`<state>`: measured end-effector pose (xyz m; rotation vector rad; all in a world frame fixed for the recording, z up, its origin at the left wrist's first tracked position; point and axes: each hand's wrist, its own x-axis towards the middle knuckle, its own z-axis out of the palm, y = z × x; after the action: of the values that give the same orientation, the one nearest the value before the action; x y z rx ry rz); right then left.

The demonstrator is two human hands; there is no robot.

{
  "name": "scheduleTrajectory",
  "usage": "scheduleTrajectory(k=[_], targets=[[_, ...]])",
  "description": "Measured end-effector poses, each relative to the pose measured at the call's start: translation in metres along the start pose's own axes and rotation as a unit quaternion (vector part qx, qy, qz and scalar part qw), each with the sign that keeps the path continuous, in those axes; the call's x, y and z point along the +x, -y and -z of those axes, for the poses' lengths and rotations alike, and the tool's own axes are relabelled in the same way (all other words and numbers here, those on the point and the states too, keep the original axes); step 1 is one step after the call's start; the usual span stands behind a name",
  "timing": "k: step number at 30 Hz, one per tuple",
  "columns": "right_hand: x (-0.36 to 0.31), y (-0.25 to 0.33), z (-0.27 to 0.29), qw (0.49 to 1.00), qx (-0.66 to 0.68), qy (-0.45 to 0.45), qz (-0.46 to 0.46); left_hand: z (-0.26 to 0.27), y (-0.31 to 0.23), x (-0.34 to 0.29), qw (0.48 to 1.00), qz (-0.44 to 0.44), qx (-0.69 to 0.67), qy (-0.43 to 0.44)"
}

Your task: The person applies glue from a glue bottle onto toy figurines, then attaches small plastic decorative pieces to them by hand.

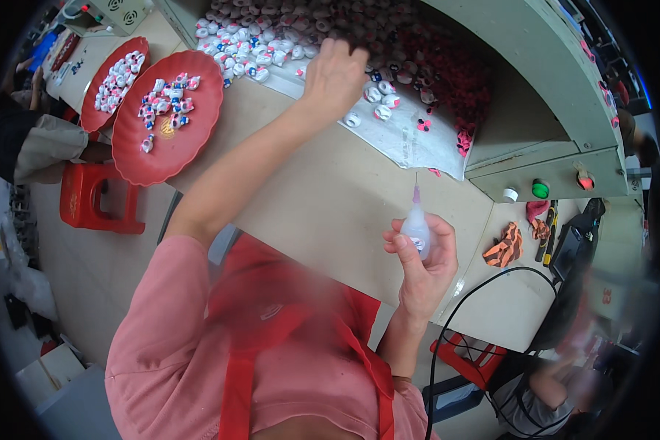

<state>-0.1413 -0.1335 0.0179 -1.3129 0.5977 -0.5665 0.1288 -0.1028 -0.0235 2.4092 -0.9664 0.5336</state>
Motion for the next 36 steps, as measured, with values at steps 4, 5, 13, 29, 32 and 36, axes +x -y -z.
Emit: scheduleTrajectory(k=[4,5,13,29,32,36], targets=[[0.000,0.000,0.000,1.000,0.005,-0.004,-0.003,-0.016,0.004,0.012,0.993,-0.111,0.027,0.018],[-0.001,0.002,-0.001,1.000,0.010,0.000,-0.014,-0.016,0.005,0.013,0.990,-0.116,0.045,0.071],[-0.004,0.005,0.000,1.000,0.016,-0.002,-0.020,0.022,0.008,-0.007,0.953,-0.004,-0.300,0.044],[0.001,0.011,-0.014,0.999,-0.049,-0.015,0.008,0.095,-0.026,-0.097,0.557,0.298,-0.750,0.199],[-0.005,0.010,-0.018,0.988,-0.090,-0.058,0.113,0.102,-0.041,-0.111,0.608,0.286,-0.719,0.177],[-0.011,0.009,-0.018,0.945,-0.175,-0.040,0.274,0.108,-0.047,-0.121,0.631,0.290,-0.699,0.170]])
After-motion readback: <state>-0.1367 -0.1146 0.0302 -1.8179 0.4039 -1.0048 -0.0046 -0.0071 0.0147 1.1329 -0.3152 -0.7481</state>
